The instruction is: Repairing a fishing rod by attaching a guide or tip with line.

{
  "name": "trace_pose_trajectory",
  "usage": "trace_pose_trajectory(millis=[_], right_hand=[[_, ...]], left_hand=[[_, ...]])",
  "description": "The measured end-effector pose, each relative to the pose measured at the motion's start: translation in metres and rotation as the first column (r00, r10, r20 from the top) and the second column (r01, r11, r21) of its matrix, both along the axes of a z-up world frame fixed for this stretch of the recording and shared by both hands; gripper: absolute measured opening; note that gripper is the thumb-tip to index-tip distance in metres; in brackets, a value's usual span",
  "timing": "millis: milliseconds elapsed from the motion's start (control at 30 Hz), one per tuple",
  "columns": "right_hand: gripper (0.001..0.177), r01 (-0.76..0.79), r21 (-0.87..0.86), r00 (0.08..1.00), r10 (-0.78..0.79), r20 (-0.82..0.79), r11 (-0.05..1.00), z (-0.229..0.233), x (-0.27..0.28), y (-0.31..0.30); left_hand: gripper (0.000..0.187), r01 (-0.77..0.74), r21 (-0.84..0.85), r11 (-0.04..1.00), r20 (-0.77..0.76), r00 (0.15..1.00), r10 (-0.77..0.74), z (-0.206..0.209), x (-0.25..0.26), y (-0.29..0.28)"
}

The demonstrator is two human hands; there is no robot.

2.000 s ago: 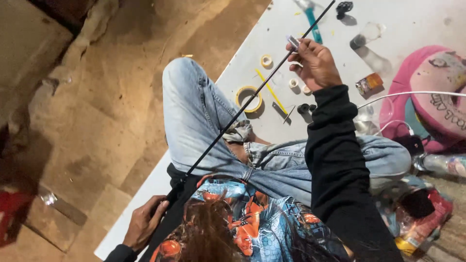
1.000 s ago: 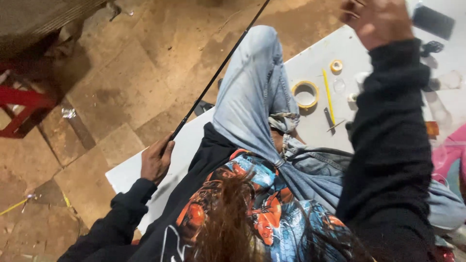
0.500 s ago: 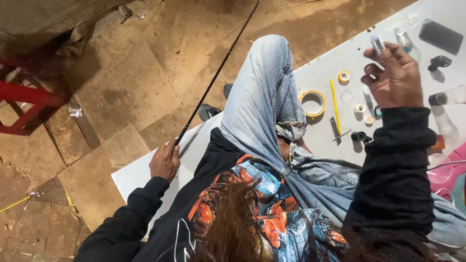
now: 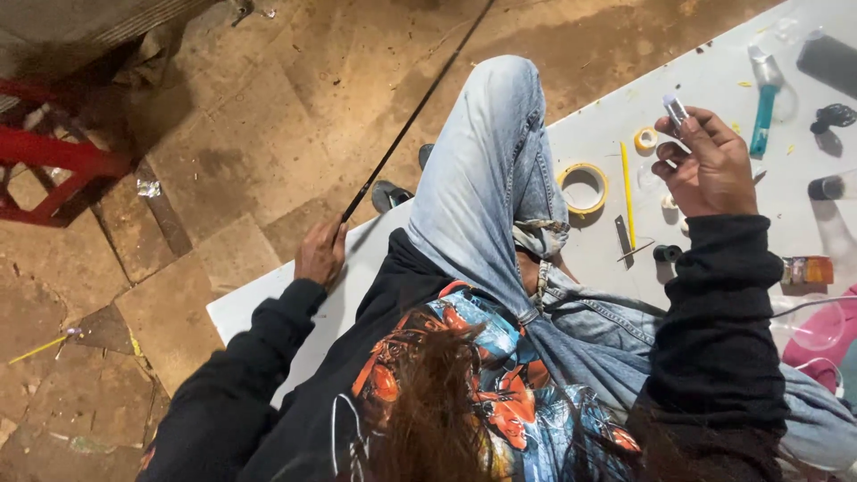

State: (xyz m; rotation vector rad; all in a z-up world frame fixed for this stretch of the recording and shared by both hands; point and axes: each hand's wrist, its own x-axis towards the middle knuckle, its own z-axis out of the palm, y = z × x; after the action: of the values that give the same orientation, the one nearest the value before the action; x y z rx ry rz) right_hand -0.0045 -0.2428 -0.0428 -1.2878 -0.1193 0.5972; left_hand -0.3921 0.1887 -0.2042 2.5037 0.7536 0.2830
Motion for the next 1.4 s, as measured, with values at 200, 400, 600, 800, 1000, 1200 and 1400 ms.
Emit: trace_pose_trajectory(millis=[200,400,600,800,1000,1200,1400], right_hand=[[0.025,-0.039,0.020,0.999,0.039,-0.017,0.999,-0.013,-0.002,0.007],[0.022,-0.057,0.060,0.998,0.057,-0.007,0.997,0.000,-0.010,0.033],[0.025,-0.091,0.074,0.995,0.088,0.045,0.993,0.023,-0.024,0.070],[0.026,0.071,0.041,0.989,-0.076,0.127,0.997,0.022,-0.039,0.072],[0.030,0.103,0.059,0.969,-0.114,0.222,0.993,0.019,-0.029,0.058],[0.031,0.176,0.110,0.960,-0.196,0.200,0.978,-0.030,-0.008,0.045],[0.029,0.239,0.089,0.928,-0.254,0.270,0.967,-0.091,0.010,0.044]], left_hand=[[0.029,0.082,0.072,0.994,0.058,0.995,-0.086,0.028,0.050,0.022],[0.026,0.171,0.140,0.975,0.104,0.977,-0.186,0.112,0.125,0.033],[0.022,0.372,0.192,0.908,0.304,0.857,-0.415,0.184,0.210,0.003],[0.018,0.650,0.065,0.757,0.402,0.677,-0.616,0.205,0.275,-0.083],[0.014,0.727,-0.080,0.682,0.377,0.656,-0.654,0.181,0.324,-0.155],[0.017,0.801,-0.029,0.598,0.314,0.576,-0.755,0.139,0.363,-0.197],[0.026,0.760,-0.260,0.596,0.171,0.644,-0.746,0.117,0.368,-0.206]])
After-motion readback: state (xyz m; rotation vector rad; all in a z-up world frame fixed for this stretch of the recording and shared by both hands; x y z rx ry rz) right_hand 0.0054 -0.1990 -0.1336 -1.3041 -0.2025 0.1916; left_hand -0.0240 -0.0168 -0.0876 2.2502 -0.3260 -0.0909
